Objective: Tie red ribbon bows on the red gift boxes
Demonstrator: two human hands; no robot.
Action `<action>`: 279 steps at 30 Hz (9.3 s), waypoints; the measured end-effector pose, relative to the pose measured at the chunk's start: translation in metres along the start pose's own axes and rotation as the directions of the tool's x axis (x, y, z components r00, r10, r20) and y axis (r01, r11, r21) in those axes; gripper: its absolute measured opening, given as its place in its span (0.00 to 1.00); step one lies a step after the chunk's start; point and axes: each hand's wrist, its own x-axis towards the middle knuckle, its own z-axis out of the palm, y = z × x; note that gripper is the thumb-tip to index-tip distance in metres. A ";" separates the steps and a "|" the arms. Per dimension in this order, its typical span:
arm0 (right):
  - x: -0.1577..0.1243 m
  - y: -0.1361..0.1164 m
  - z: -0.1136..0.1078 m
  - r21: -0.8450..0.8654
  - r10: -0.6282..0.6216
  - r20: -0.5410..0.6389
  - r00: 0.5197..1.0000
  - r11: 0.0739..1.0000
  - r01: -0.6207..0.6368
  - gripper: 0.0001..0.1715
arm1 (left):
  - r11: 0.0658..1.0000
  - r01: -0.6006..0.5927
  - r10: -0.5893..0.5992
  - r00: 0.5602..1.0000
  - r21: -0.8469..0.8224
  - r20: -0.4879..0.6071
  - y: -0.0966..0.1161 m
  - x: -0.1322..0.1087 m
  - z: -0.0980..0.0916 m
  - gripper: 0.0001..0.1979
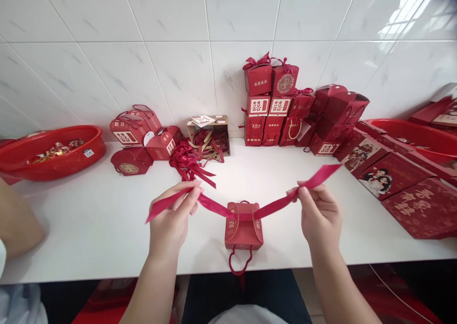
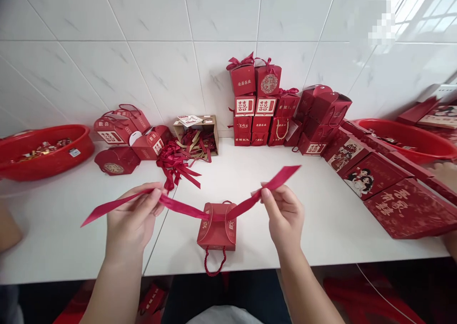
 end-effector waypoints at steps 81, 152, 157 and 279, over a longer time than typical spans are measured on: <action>-0.038 0.083 0.008 -0.389 0.375 0.442 0.815 0.899 -0.203 0.20 | 0.765 0.181 -0.396 0.889 0.618 0.229 -0.089 -0.044 0.000 0.15; -0.014 0.043 -0.008 -0.652 0.365 0.481 0.797 0.756 0.048 0.06 | 0.663 -0.445 -0.021 0.792 0.602 0.610 -0.068 -0.011 -0.017 0.07; -0.017 0.042 -0.004 -0.671 0.347 0.469 0.812 0.738 0.072 0.04 | 0.840 -0.257 -0.149 0.738 0.479 0.658 -0.073 -0.013 -0.011 0.07; -0.056 0.115 0.002 -0.644 0.291 0.321 0.901 0.765 -0.017 0.32 | 0.817 0.026 -0.287 0.885 0.576 0.367 -0.129 -0.064 -0.043 0.21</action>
